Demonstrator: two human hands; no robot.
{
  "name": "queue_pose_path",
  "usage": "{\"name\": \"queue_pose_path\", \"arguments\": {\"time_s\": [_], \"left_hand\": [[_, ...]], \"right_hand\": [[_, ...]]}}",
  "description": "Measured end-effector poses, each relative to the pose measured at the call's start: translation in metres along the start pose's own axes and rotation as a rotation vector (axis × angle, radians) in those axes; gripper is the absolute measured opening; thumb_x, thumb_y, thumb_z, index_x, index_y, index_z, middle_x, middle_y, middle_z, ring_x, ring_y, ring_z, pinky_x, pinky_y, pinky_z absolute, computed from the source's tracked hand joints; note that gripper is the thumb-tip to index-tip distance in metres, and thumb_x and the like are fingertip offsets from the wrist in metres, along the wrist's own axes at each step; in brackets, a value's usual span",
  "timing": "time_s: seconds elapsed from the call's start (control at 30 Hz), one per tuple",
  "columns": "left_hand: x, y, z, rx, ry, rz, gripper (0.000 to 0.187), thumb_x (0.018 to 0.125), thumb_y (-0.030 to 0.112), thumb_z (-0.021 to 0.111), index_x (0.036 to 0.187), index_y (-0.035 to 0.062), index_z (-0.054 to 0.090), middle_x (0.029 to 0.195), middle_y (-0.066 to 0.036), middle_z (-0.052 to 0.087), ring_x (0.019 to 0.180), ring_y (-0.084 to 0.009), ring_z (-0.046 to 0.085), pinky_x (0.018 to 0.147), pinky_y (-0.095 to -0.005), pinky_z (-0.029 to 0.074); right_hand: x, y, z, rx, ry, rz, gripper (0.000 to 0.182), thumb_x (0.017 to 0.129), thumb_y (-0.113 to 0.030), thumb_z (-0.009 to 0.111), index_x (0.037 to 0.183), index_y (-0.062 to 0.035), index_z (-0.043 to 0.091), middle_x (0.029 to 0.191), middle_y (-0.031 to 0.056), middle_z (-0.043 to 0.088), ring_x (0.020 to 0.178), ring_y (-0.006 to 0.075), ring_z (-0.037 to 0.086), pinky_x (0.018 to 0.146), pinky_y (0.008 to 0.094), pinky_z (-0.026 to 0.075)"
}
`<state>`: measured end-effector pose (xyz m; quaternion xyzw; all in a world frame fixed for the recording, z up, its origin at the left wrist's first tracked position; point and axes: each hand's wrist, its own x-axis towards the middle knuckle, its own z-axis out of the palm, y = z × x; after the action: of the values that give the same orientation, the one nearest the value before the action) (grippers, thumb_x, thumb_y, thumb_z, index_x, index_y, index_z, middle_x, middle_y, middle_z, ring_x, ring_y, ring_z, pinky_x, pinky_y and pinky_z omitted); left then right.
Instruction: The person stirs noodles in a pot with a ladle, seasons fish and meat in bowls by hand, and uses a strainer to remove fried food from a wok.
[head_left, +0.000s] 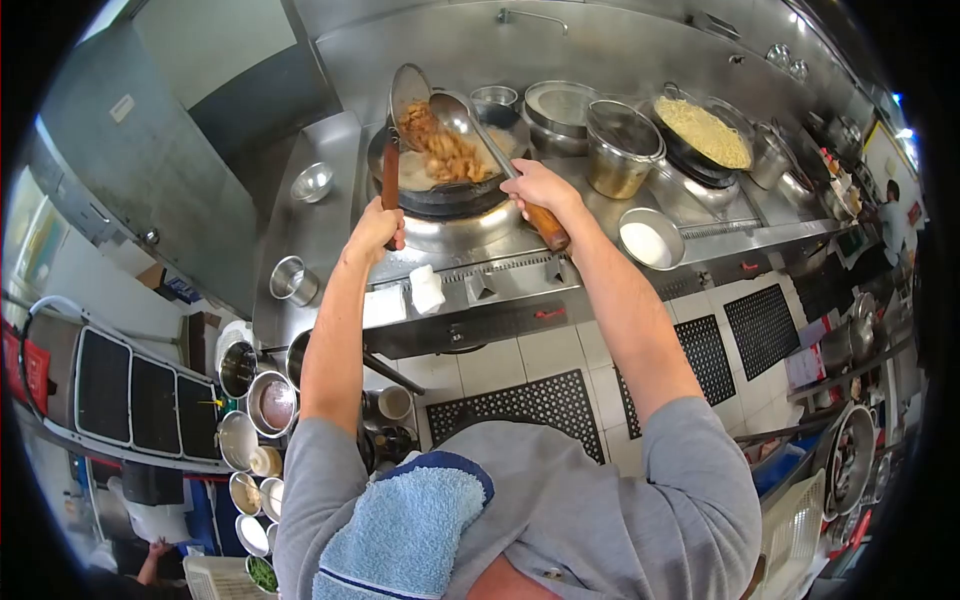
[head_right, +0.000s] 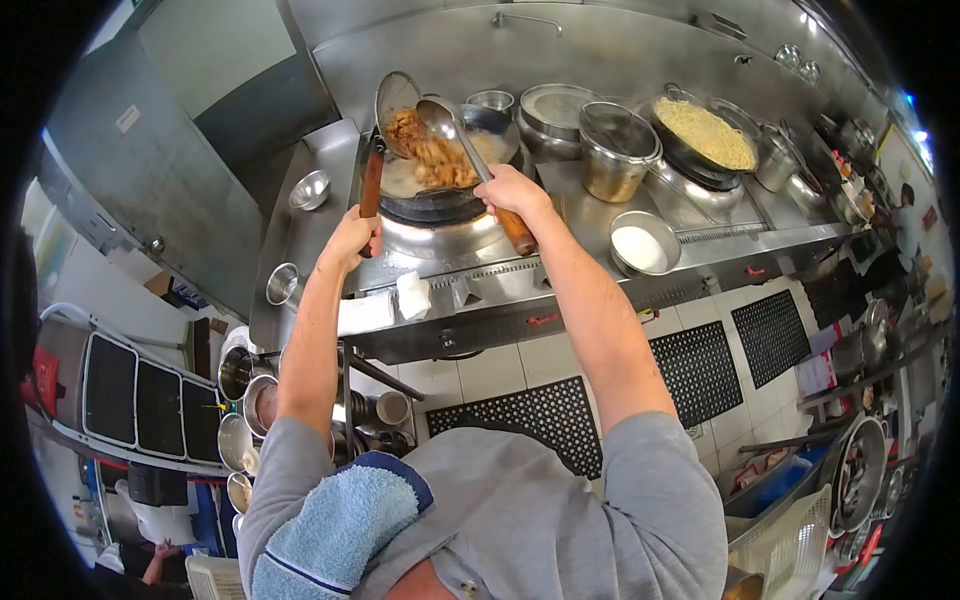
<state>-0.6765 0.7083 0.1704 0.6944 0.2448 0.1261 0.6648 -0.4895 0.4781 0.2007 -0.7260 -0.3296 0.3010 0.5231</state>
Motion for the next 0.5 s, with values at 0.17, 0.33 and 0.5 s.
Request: {"name": "queue_pose_path", "arguments": {"time_s": [0.17,0.33,0.5], "left_hand": [[-0.016,-0.001,0.018,0.039,0.032,-0.015,0.013,0.08,-0.002,0.043,0.092,0.0021,0.039,0.066,-0.005,0.044,0.045,-0.0137,0.044,0.038,-0.0313,0.039],[-0.031,0.012,0.026,0.131,0.072,0.07,0.012,0.08,0.001,0.044,0.092,0.002,0.04,0.065,-0.005,0.044,0.045,-0.014,0.044,0.039,-0.0313,0.038],[-0.028,0.032,0.008,0.139,0.055,0.058,0.012,0.084,0.002,0.045,0.094,0.0047,0.039,0.067,-0.004,0.044,0.046,-0.0112,0.042,0.039,-0.0285,0.037]], "right_hand": [[-0.024,0.016,-0.019,-0.06,-0.023,0.016,0.013,0.081,-0.008,0.057,0.09,-0.0035,0.048,0.062,0.0015,0.048,0.047,0.0102,0.047,0.039,0.0289,0.041],[-0.061,0.013,-0.04,-0.289,-0.093,0.004,0.024,0.08,-0.008,0.056,0.102,0.0003,0.05,0.061,0.0052,0.051,0.045,0.013,0.049,0.039,0.0306,0.042],[-0.081,0.009,-0.051,-0.545,0.008,-0.068,0.048,0.079,-0.011,0.056,0.123,0.0026,0.044,0.075,0.0161,0.061,0.053,0.0233,0.058,0.052,0.0371,0.048]]}}
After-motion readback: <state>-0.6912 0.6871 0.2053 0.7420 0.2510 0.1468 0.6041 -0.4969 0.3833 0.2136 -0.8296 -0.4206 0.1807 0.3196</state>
